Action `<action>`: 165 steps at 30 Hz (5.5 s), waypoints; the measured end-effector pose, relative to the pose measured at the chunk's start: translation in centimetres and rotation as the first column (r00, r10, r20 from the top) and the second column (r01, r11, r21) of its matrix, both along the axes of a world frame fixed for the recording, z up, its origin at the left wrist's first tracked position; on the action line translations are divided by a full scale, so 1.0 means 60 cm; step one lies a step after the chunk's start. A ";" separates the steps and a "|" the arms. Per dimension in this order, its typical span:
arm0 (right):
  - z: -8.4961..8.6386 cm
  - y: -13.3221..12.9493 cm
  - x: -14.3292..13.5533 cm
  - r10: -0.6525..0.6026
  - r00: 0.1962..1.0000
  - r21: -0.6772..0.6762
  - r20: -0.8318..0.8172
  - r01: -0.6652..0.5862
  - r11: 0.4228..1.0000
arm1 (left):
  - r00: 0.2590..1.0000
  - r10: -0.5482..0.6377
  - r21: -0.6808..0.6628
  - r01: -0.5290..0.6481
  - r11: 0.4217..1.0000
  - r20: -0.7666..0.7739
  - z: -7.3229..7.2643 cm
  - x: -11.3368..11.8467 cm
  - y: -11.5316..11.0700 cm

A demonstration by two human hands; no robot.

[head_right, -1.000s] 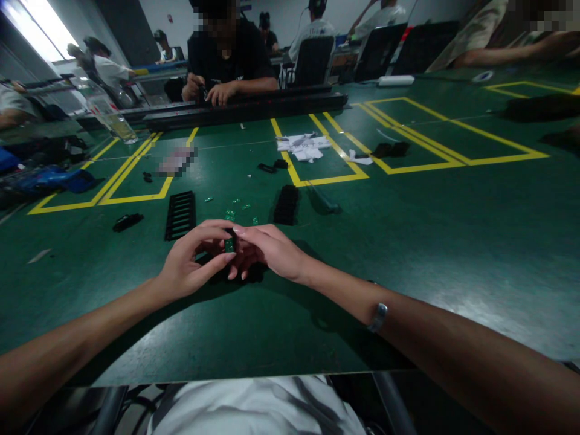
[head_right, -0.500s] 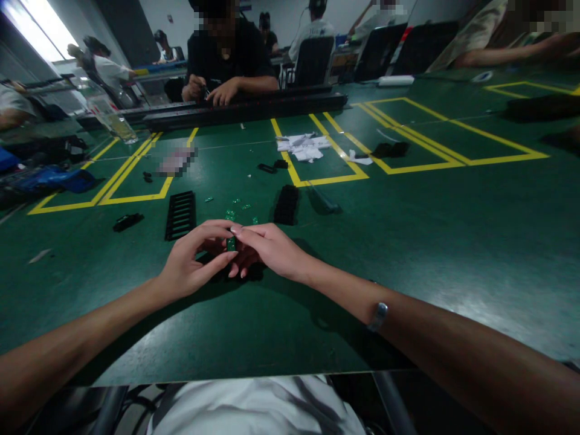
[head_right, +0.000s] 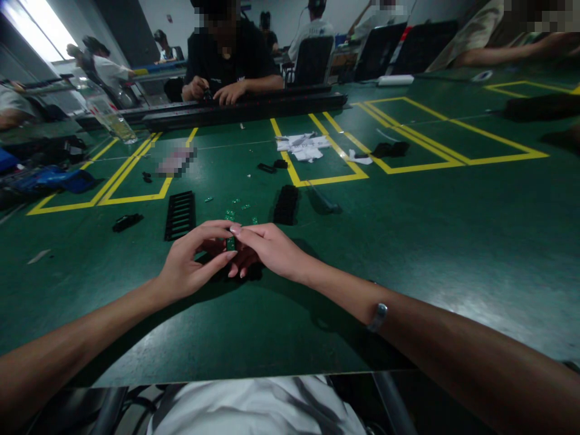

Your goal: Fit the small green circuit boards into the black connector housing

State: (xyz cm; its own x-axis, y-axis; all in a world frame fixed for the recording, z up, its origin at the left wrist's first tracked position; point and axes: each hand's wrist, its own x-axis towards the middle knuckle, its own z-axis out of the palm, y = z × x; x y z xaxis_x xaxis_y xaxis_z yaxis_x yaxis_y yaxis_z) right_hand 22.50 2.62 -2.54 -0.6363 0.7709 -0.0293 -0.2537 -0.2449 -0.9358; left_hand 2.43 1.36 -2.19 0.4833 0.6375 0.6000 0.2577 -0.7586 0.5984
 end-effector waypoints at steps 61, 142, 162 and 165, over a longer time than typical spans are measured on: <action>-0.001 0.002 -0.002 -0.055 0.998 -0.091 -0.007 0.054 0.994 | 0.994 0.092 0.006 -0.092 0.996 -0.058 0.012 0.004 0.000; 0.016 -0.007 0.000 -0.067 0.993 0.116 0.096 0.055 0.992 | 0.998 0.024 0.049 -0.021 0.999 -0.064 0.013 0.002 0.000; 0.014 -0.007 -0.001 -0.078 0.990 0.149 0.116 0.060 0.987 | 0.998 0.003 0.044 0.000 0.999 -0.064 0.010 0.000 0.003; 0.014 -0.007 -0.002 -0.086 0.989 0.153 0.122 0.067 0.986 | 0.998 -0.004 0.044 0.007 0.999 -0.066 0.011 0.000 0.003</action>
